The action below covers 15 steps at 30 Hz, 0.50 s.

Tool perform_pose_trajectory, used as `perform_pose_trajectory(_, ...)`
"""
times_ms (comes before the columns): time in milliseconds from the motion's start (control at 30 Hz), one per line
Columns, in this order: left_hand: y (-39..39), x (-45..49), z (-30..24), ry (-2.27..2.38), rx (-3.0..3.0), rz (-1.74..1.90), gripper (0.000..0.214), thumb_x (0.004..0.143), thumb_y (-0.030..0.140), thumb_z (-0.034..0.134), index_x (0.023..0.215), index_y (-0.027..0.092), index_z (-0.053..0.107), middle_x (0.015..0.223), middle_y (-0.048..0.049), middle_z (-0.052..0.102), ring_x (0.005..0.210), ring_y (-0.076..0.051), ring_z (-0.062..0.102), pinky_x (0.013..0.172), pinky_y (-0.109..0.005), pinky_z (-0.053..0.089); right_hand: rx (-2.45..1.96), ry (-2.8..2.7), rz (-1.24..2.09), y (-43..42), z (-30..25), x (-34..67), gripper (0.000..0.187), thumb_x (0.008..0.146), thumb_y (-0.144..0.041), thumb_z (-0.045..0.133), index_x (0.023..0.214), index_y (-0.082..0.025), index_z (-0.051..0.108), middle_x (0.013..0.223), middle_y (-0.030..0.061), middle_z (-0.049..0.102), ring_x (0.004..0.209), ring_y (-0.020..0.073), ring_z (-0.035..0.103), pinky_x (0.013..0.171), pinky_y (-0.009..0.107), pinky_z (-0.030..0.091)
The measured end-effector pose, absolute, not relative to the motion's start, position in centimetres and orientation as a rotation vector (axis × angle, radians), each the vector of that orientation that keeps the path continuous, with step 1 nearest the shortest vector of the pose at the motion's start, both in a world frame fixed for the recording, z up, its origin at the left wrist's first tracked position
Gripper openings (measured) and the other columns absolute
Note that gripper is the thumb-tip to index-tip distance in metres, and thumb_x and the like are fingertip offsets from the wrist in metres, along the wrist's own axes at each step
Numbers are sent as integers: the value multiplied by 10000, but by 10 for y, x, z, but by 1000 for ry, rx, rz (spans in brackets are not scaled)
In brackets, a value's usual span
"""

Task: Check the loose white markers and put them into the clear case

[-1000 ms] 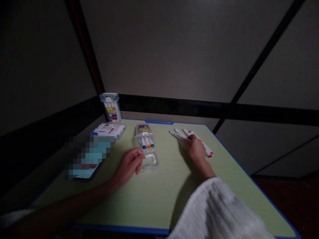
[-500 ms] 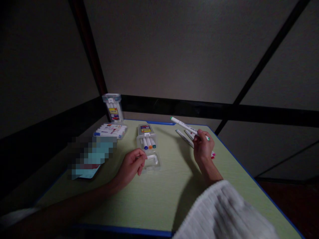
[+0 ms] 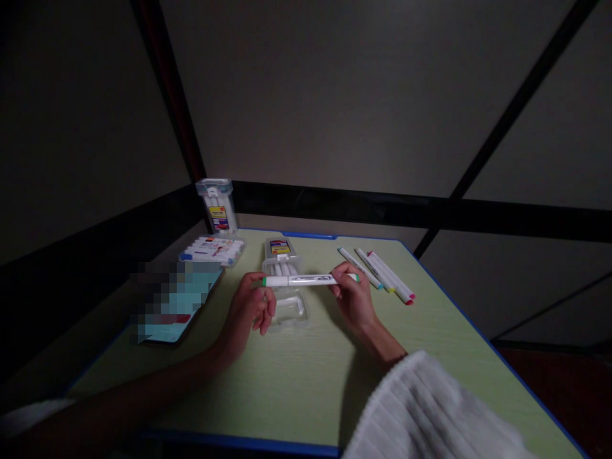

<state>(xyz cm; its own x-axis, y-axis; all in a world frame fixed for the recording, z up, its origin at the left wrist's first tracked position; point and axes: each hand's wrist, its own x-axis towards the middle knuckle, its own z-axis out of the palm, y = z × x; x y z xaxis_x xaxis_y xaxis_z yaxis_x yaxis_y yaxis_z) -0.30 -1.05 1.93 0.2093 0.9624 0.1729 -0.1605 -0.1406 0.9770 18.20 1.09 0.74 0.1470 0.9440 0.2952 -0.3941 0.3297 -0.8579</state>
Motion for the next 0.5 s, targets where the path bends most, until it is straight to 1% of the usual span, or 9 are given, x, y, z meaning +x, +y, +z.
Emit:
perform_pose_trajectory(200, -6, -4, 15, 894, 1294, 1168, 365, 769, 511, 360, 877, 176, 455, 411, 100, 432, 271, -36, 295, 300, -142, 190, -817, -1033, 1067, 6, 3, 176, 164, 655, -247, 633, 548, -173, 533, 415, -54, 409, 411, 68, 335, 425, 217, 238)
perform_pose_trajectory(333, -4, -4, 14, 962, 1282, 1152, 408, 772, 524, 349, 827, 154, 511, 353, 93, 405, 269, -39, 264, 300, -148, 188, -869, -1082, 1039, 4, 4, 174, 175, 650, -273, 653, 562, -171, 541, 450, -48, 430, 414, 68, 340, 407, 217, 223)
perform_pose_trajectory(400, -3, -4, 14, 1009, 1266, 1165, 417, 772, 523, 351, 800, 146, 527, 330, 90, 392, 266, -41, 254, 300, -152, 187, -888, -1103, 1032, 3, 3, 173, 184, 651, -283, 662, 569, -170, 542, 451, -52, 420, 410, 63, 333, 396, 212, 209)
perform_pose_trajectory(500, -2, -3, 14, 1070, 1233, 1187, 415, 770, 514, 369, 747, 137, 543, 299, 92, 360, 260, -43, 246, 306, -160, 188, -929, -1124, 1042, 2, 1, 173, 214, 657, -318, 668, 579, -172, 533, 439, -66, 374, 389, 55, 286, 372, 207, 168)
